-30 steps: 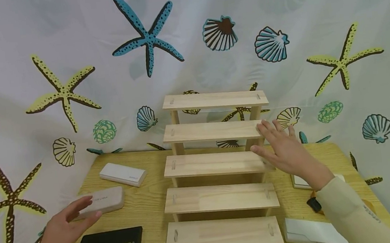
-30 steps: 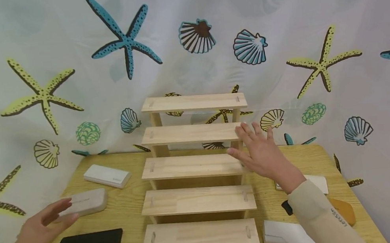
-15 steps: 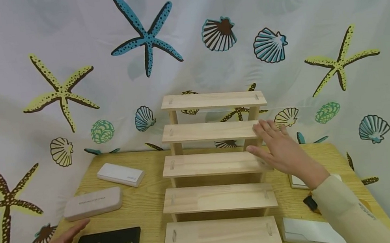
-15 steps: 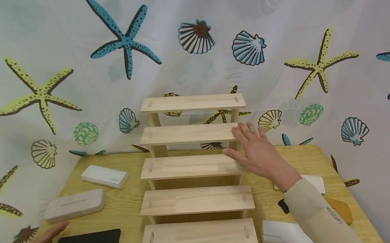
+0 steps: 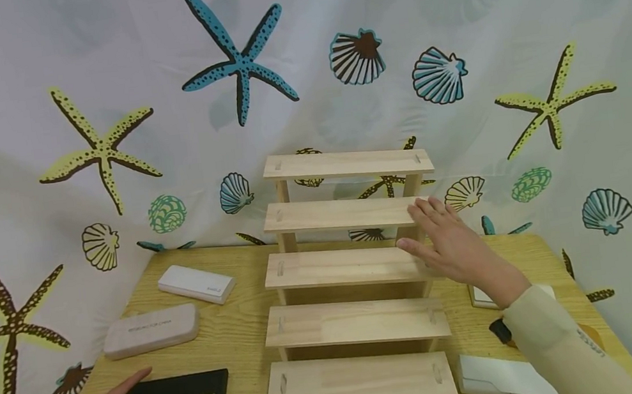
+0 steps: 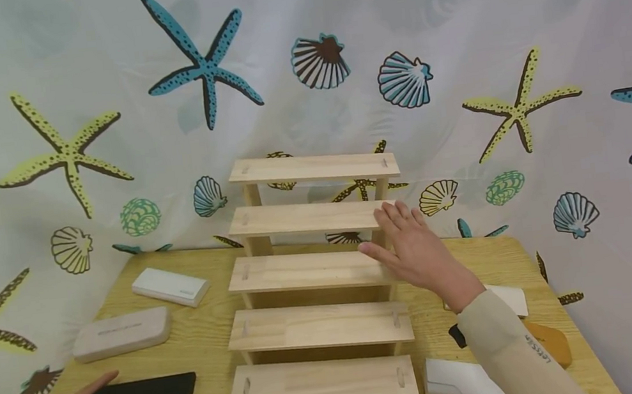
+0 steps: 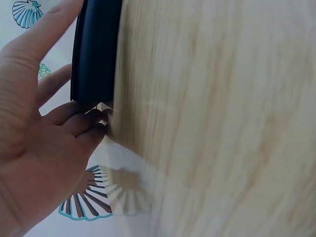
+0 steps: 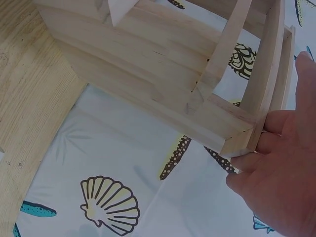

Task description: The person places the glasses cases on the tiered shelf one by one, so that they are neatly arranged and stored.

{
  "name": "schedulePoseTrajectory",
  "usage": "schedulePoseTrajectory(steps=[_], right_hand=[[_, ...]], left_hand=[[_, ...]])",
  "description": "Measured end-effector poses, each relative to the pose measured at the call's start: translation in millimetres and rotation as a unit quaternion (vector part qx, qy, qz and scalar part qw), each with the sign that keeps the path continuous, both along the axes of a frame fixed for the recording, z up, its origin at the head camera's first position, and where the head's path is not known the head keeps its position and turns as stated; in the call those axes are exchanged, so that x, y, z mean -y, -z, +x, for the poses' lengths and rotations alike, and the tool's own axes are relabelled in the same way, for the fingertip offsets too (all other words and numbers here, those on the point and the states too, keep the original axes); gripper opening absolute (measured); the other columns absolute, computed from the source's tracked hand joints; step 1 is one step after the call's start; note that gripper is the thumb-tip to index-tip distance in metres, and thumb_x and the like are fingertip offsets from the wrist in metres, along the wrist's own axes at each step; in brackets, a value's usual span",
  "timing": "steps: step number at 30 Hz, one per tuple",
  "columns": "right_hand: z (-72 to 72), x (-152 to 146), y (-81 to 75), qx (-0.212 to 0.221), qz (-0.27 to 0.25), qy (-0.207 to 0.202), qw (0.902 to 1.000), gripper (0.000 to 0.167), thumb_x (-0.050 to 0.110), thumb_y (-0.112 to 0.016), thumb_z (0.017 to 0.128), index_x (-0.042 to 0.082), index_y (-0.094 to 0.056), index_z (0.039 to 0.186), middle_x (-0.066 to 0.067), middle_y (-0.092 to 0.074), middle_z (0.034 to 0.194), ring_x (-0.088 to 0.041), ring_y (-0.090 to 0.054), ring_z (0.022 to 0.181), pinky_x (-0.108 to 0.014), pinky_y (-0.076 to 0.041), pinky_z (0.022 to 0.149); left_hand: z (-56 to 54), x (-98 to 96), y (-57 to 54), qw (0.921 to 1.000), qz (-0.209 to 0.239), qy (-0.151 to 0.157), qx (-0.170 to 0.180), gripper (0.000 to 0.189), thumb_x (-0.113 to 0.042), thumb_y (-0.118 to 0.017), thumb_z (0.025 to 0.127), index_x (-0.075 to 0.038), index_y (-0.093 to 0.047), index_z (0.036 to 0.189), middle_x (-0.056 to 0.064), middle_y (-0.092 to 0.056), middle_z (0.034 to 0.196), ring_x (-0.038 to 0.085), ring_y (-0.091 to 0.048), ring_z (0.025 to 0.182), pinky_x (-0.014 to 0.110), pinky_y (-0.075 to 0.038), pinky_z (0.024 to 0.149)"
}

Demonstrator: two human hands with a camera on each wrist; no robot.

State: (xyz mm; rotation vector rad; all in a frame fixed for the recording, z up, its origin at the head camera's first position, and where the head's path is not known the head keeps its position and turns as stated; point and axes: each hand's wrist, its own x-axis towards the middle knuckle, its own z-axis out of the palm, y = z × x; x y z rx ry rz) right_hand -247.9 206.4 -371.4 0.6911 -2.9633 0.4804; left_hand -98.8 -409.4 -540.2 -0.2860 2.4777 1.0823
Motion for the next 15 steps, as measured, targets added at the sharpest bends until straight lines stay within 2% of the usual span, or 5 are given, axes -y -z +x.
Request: schedulePoseTrajectory(steps=[6, 8, 10, 11, 15], right_hand=[[-0.2, 0, -0.5, 0.004, 0.002, 0.002, 1.0, 0.087, 0.06, -0.047, 0.108, 0.002, -0.02, 0.168, -0.021, -0.015, 0.176, -0.043, -0.006, 0.164, -0.063, -0.009, 0.131], [0.0, 0, -0.5, 0.006, 0.0, 0.002, 1.0, 0.087, 0.059, -0.047, 0.108, 0.002, -0.02, 0.168, -0.021, -0.015, 0.176, -0.043, -0.006, 0.164, -0.063, -0.009, 0.131], [0.3, 0, -0.5, 0.007, -0.001, 0.002, 1.0, 0.087, 0.059, -0.047, 0.108, 0.002, -0.02, 0.168, -0.021, -0.015, 0.176, -0.043, -0.006, 0.164, -0.063, -0.009, 0.131], [0.4, 0, -0.5, 0.006, -0.001, 0.002, 1.0, 0.086, 0.059, -0.047, 0.108, 0.002, -0.02, 0.167, -0.021, -0.016, 0.176, -0.043, -0.006, 0.164, -0.064, -0.009, 0.131], [0.3, 0, -0.3, 0.004, 0.0, 0.004, 1.0, 0.086, 0.059, -0.047, 0.108, 0.002, -0.021, 0.167, -0.021, -0.016, 0.176, -0.044, -0.007, 0.164, -0.064, -0.009, 0.13]], left_hand=[[-1.1, 3.5, 5.5, 0.9999, -0.004, -0.007, 0.011, 0.114, -0.053, -0.087, 0.083, -0.01, -0.024, 0.168, -0.004, -0.042, 0.066, 0.012, -0.042, 0.056, 0.027, -0.04, 0.055], [-2.2, 4.1, 8.0, 0.9996, -0.022, -0.008, 0.013, 0.118, -0.058, -0.089, 0.078, -0.009, -0.027, 0.167, 0.003, -0.061, 0.081, 0.015, -0.054, 0.067, 0.028, -0.043, 0.062], [-4.1, 4.6, 10.0, 0.9988, -0.048, -0.005, 0.009, 0.121, -0.063, -0.09, 0.073, -0.011, -0.032, 0.165, 0.012, -0.071, 0.108, 0.018, -0.06, 0.083, 0.028, -0.045, 0.071], [-5.1, 5.3, 10.9, 0.9985, -0.053, -0.004, 0.008, 0.123, -0.064, -0.091, 0.071, -0.011, -0.033, 0.165, 0.014, -0.07, 0.121, 0.019, -0.061, 0.089, 0.03, -0.045, 0.075], [-6.3, 10.0, 13.7, 0.9968, -0.076, 0.017, -0.015, 0.121, -0.065, -0.09, 0.07, -0.01, -0.036, 0.164, 0.025, -0.065, 0.141, 0.026, -0.067, 0.101, 0.035, -0.054, 0.081]])
